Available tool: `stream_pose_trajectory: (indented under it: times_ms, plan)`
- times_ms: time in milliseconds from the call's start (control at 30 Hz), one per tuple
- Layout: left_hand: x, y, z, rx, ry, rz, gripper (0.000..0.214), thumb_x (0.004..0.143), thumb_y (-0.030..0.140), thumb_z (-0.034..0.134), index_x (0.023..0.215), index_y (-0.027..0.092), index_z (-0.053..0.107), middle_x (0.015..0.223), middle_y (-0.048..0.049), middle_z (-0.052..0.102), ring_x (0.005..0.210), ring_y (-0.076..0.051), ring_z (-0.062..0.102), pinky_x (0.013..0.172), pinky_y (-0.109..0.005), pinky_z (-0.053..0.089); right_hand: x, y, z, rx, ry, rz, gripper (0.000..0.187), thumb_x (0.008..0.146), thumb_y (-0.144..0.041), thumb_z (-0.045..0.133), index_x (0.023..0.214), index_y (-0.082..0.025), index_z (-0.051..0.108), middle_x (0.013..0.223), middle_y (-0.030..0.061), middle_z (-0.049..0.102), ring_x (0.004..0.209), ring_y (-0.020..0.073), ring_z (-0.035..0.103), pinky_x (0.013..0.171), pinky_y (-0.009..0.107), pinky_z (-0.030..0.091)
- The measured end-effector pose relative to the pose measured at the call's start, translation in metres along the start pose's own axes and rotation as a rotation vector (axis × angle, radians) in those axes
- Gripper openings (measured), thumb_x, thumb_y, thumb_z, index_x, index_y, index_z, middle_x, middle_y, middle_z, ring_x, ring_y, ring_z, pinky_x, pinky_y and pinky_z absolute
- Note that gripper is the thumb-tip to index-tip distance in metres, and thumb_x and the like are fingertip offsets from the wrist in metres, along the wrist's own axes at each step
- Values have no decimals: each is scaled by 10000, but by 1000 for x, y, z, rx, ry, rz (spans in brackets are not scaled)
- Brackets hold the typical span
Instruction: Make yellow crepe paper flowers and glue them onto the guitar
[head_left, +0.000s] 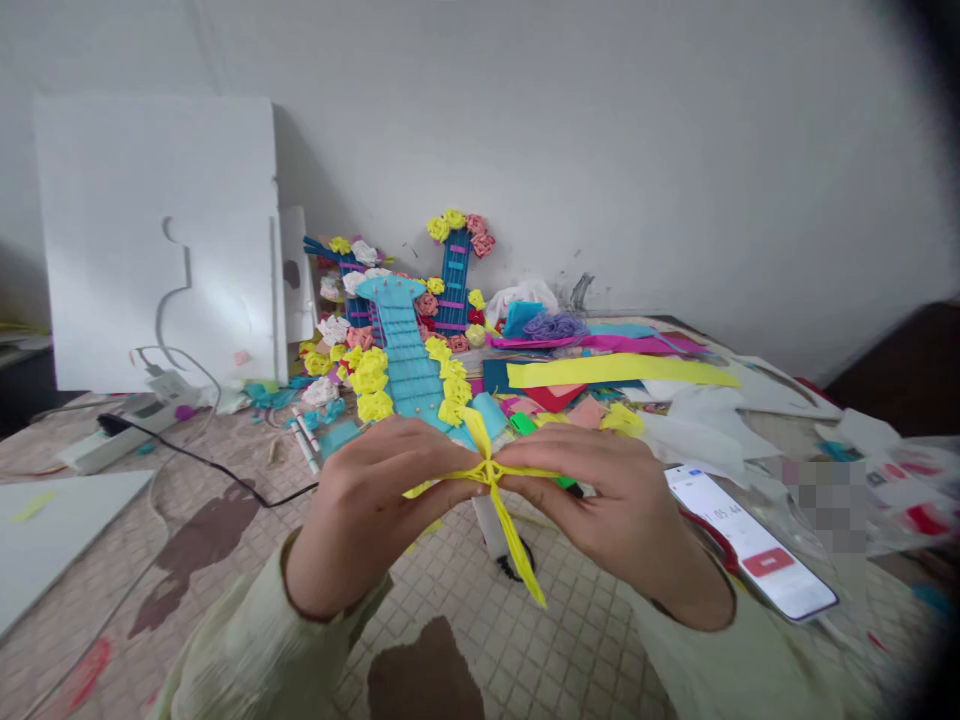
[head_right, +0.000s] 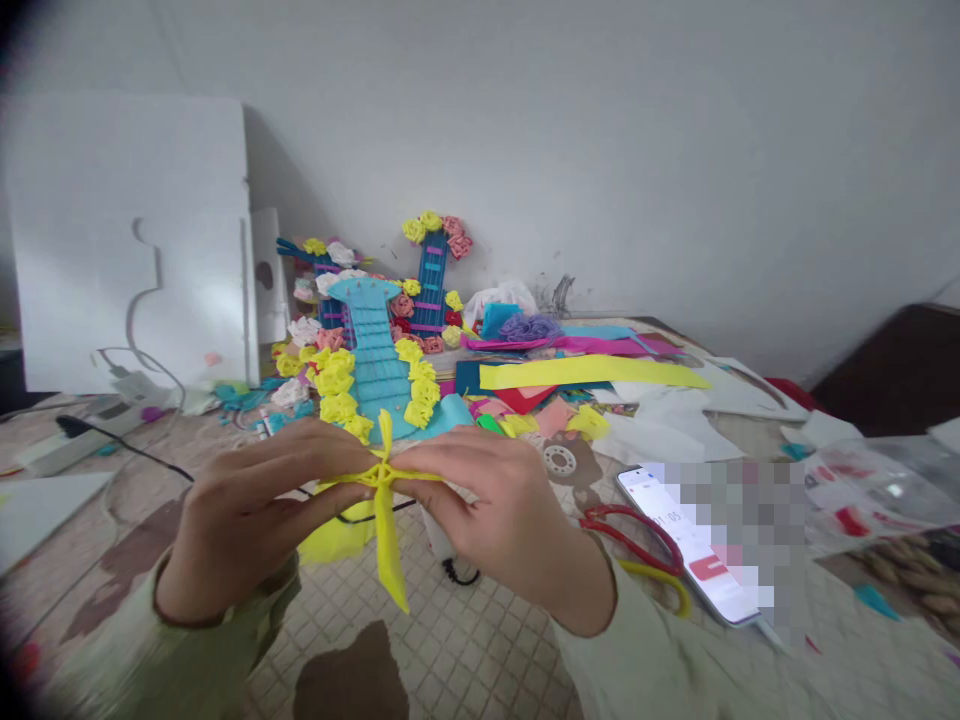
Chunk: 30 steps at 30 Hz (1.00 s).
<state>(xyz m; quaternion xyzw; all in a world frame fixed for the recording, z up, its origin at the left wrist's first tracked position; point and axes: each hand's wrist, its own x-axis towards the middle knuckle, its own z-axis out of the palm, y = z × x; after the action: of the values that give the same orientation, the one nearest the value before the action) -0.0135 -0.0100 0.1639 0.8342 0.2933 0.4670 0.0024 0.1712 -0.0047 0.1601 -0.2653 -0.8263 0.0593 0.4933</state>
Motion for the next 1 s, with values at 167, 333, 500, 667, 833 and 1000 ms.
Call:
stream_pose_trajectory:
  times_ms: [167,333,500,667,833,1000]
  plan:
    - [-2,0,0,11,39,38,76,708,152,646,778,166,621,674,1,674,634,-115,609,604,-252,486,0,-2,2,-2,13,-3,139,720,-84,617,794,-198,649,719,-4,702,652,123,643,612,223,518]
    - [-5,-2,0,6,25,67,114,709,112,640,805,164,607,694,5,670,655,-110,605,633,-257,472,-1,-3,6,-17,38,-25,131,716,-60,608,770,-173,648,698,11,695,650,121,637,622,223,509]
    - [-6,-2,0,16,5,67,143,709,71,629,812,165,597,701,8,677,664,-108,610,655,-271,461,-2,-2,7,-32,52,-38,137,718,-57,602,773,-175,644,709,9,695,661,121,635,631,224,503]
    - [-5,-1,0,17,-19,61,138,708,62,623,799,162,599,699,8,684,659,-110,617,642,-277,453,-4,-1,7,-29,38,-48,125,722,-54,599,772,-159,642,712,10,692,670,113,627,641,217,493]
    - [-4,0,1,29,16,16,114,702,96,636,776,179,607,671,17,675,626,-108,607,619,-267,464,-2,2,7,4,29,-34,102,726,-56,602,778,-135,641,735,26,690,693,108,625,660,205,488]
    - [-3,0,4,27,51,-55,109,694,120,647,787,173,623,689,0,671,656,-110,605,607,-235,488,-2,4,2,86,-51,42,138,743,-112,599,875,-145,624,806,31,681,756,109,620,699,206,493]
